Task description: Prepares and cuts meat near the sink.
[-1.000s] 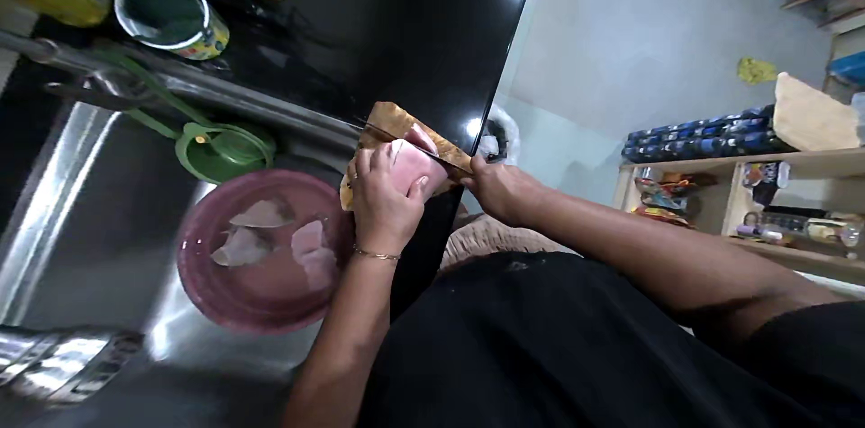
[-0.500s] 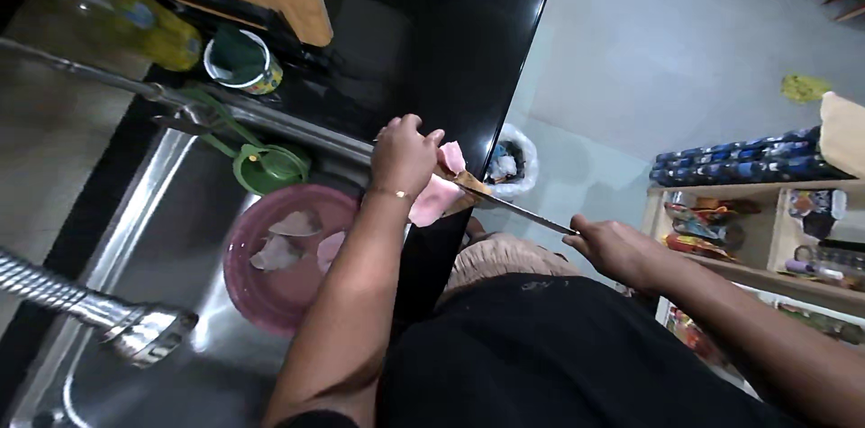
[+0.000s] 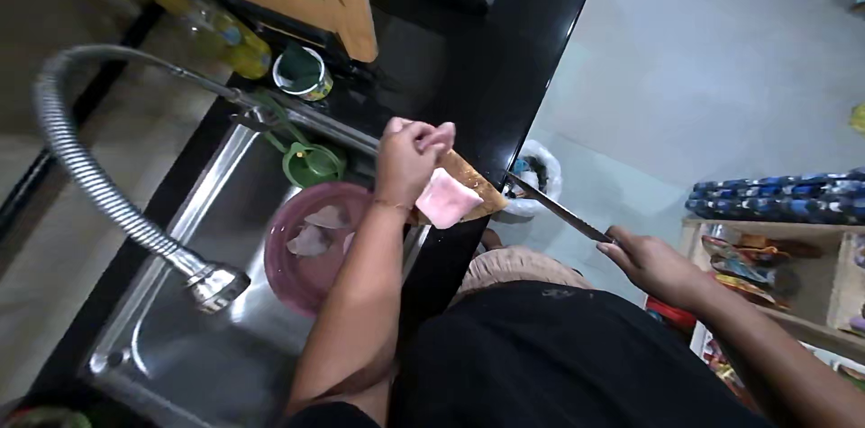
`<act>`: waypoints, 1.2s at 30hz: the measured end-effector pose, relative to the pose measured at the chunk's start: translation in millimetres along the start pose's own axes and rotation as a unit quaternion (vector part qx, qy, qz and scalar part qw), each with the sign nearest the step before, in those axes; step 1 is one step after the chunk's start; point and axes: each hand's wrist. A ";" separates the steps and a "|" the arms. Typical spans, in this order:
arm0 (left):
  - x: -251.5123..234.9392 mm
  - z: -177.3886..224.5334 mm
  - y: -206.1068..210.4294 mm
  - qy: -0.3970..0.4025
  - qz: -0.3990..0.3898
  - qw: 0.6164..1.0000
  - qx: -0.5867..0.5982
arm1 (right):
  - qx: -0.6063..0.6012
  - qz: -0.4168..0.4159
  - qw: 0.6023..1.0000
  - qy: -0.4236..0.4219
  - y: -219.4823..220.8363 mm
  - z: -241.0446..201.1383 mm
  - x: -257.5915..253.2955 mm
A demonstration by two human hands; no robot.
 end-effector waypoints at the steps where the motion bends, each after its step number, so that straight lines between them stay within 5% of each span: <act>1: 10.0 -14.9 -10.0 -0.016 0.042 0.999 0.004 | -0.004 -0.001 1.000 -0.006 0.4 -2.9 -3.4; 4: 45.5 -67.7 -20.8 -0.107 0.087 0.990 -0.021 | -0.027 0.000 0.999 -0.030 6.5 -11.2 -13.6; 9: 87.2 -149.0 -3.6 -0.313 0.015 0.948 -0.048 | -0.045 0.017 0.996 -0.077 17.7 -30.4 -28.0; 14: 98.1 -196.9 12.9 -0.376 -0.040 0.924 -0.048 | -0.026 0.027 0.994 -0.100 17.2 -50.9 -35.6; 17: 97.9 -176.3 7.5 -0.345 -0.008 0.939 0.000 | -0.040 0.035 0.993 -0.102 19.3 -59.2 -36.2; 21: 96.9 -122.6 4.3 -0.126 0.017 0.983 0.130 | -0.069 0.064 0.989 -0.114 25.1 -73.9 -34.6; 24: 88.7 -83.9 16.6 -0.004 -0.004 0.994 0.106 | -0.074 0.080 0.985 -0.133 26.7 -86.6 -36.2; 28: 73.3 -53.2 26.1 -0.049 -0.094 0.994 0.032 | -0.054 0.093 0.982 -0.153 29.3 -102.1 -39.7; 36: 71.7 -44.8 31.9 -0.099 -0.099 0.989 0.039 | -0.017 0.118 0.983 -0.137 30.1 -117.6 -42.1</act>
Point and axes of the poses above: each hand's wrist, its own x-axis away from the middle knuckle, its own y-axis out of the palm, z = x × y, and after that the axes turned 7 degrees about -y, right-handed
